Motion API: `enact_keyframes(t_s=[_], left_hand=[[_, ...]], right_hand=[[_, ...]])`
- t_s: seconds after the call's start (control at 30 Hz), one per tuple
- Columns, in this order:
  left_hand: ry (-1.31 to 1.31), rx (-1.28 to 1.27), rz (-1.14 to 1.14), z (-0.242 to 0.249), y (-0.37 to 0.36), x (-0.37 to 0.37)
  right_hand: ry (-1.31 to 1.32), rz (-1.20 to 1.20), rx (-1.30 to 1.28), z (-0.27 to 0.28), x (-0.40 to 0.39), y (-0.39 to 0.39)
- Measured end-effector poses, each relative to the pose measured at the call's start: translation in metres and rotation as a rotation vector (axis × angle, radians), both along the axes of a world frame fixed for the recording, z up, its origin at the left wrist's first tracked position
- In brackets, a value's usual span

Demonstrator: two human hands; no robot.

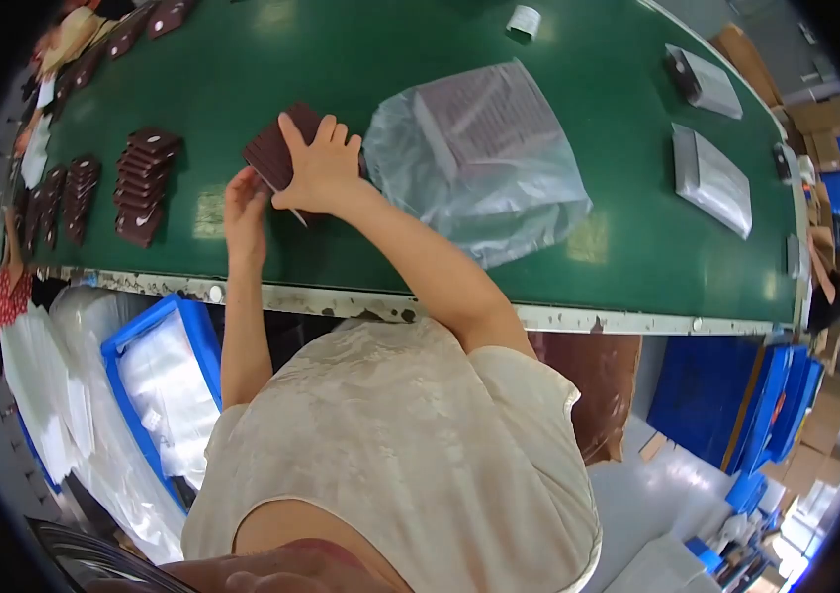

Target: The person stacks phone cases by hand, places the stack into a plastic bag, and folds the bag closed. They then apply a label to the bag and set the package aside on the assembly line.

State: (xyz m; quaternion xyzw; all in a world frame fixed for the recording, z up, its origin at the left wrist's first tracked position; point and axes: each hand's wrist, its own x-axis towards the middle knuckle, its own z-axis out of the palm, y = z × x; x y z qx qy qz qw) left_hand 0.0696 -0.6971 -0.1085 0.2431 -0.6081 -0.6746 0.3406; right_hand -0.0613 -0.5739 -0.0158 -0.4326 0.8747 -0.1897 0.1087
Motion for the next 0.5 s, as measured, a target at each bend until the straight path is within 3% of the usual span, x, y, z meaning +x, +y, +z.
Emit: enact_keyframes(t_s=[0.03,0.17,0.23,0.3,0.37,0.5], left_hand=[[0.113,0.015,0.006,0.015,0.006,0.001],[0.14,-0.203,0.166,0.053,0.073,-0.01],[-0.201,-0.455,-0.11,0.066,0.118,-0.026],[-0.194,-1.008,-0.249,0.048,0.158,-0.05],[-0.327,-1.133,-0.371,0.035,0.192,-0.066],[-0.401,-1.274,-0.432,0.015,0.189,-0.077]], right_hand=[[0.0,-0.012,0.008,0.003,-0.01,0.015],[-0.822,0.111,-0.676,0.049,-0.04,0.13],[-0.965,0.062,-0.778,0.069,-0.037,0.193],[-1.137,-0.042,-0.872,0.052,-0.027,0.252],[-1.153,-0.126,-0.812,0.043,-0.017,0.293],[-1.111,-0.189,-0.649,0.018,-0.008,0.331]])
